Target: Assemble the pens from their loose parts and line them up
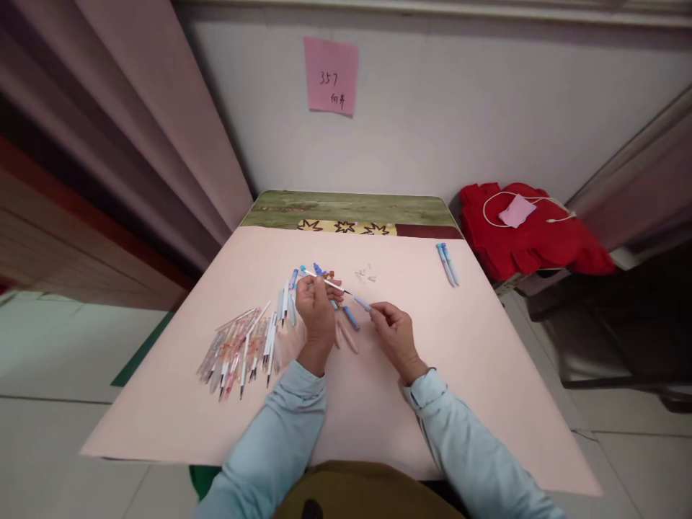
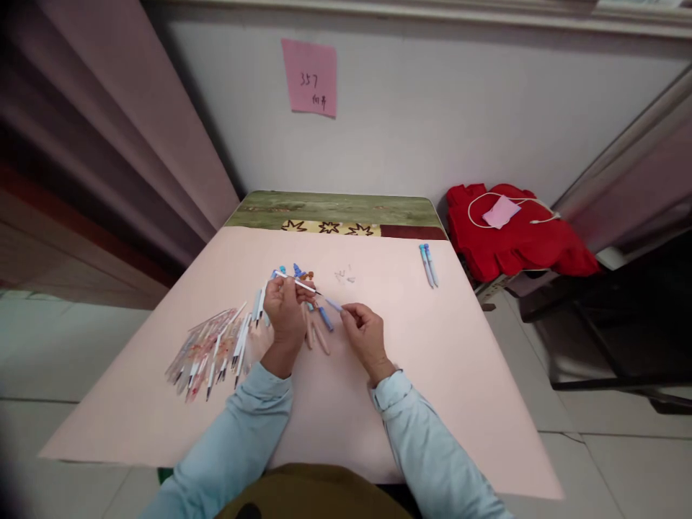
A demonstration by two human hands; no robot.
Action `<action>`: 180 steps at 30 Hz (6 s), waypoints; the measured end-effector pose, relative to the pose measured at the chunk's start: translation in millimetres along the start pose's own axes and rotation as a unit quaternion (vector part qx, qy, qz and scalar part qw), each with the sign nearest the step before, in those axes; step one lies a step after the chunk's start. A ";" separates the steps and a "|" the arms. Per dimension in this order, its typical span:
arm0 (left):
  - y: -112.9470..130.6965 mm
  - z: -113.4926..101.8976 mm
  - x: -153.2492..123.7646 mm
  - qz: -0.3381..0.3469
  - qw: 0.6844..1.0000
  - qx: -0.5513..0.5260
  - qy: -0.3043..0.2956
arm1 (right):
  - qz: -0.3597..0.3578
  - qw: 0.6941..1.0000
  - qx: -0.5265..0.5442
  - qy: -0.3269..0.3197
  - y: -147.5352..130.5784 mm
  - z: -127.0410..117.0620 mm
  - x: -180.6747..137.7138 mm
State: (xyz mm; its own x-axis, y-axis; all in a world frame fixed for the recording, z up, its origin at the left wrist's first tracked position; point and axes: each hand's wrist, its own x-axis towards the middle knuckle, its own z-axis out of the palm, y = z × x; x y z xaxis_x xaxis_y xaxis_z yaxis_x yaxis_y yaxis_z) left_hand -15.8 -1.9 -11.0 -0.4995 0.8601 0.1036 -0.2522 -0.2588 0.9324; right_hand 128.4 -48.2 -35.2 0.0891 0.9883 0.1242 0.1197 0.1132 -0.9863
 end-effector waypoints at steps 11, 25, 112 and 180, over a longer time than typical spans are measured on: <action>-1.0 -1.9 -0.1 -0.025 1.000 -0.001 -0.014 | 0.004 1.000 -0.022 -0.001 4.3 0.8 -1.8; -0.8 -1.5 -8.3 -0.017 0.995 0.071 -0.066 | 0.008 1.000 -0.015 -0.011 -0.4 4.0 -1.5; -2.5 -2.5 -14.0 -0.018 0.985 0.078 -0.149 | 0.069 0.988 0.094 -0.100 -2.7 1.4 4.3; 2.2 2.8 -9.2 -0.108 0.992 0.003 -0.058 | 0.019 0.999 0.001 -0.043 2.2 3.4 2.4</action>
State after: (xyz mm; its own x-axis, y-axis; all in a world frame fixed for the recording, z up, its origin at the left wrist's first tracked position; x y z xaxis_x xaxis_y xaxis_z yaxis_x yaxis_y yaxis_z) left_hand -9.5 -9.1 -9.0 -0.3362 0.9399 -0.0601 -0.3386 -0.0611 0.9389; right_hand 125.5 -45.2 -37.5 0.0085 0.9970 0.0766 0.1157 0.0751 -0.9904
